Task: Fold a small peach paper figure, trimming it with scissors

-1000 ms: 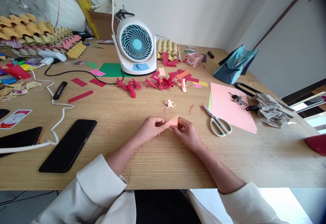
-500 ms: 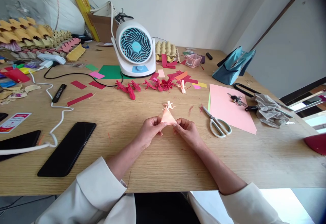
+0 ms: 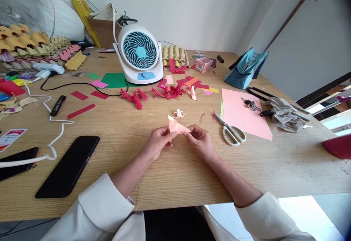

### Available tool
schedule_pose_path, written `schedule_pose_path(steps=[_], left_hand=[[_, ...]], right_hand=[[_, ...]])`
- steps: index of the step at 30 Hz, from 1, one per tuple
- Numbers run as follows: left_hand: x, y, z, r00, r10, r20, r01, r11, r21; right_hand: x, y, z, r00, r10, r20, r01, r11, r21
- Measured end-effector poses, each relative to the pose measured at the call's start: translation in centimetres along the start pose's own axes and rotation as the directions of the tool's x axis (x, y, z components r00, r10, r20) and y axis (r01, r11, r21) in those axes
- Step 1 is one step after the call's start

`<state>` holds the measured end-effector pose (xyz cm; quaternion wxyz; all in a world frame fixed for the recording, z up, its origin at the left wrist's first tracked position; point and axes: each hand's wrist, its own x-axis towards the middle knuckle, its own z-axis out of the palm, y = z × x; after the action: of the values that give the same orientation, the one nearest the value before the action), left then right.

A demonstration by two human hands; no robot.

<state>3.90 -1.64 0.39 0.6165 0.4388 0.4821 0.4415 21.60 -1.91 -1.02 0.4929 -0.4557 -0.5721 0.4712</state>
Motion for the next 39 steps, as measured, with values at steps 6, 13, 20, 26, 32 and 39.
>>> schedule_pose_path(steps=[6,13,20,26,32,39], left_hand=[[-0.2,-0.4,0.2,1.000,-0.020,-0.001,0.020,0.999,-0.036],[0.0,-0.4,0.3,1.000,-0.030,-0.006,0.030,0.999,-0.039],[-0.1,-0.8,0.3,0.998,-0.054,-0.026,0.052,0.996,-0.070],[-0.3,-1.3,1.0,0.999,-0.033,-0.032,0.030,0.997,-0.077],[-0.4,-1.1,0.9,0.999,0.032,0.005,-0.032,0.998,0.059],[-0.4,-0.1,0.4,0.999,0.042,0.014,-0.044,0.986,0.159]], right_hand=[[0.2,0.0,0.2,0.999,0.039,-0.023,-0.036,0.989,0.147],[0.2,0.0,0.1,0.998,0.047,-0.038,-0.042,0.993,0.113],[0.3,-0.1,0.1,0.999,0.031,-0.024,-0.028,0.994,0.110],[0.2,-0.2,0.5,0.996,0.069,0.050,-0.073,0.993,0.095],[0.2,0.2,0.4,0.995,0.083,0.049,-0.086,0.995,0.054],[0.3,0.2,0.1,0.995,0.094,0.020,-0.095,0.994,0.060]])
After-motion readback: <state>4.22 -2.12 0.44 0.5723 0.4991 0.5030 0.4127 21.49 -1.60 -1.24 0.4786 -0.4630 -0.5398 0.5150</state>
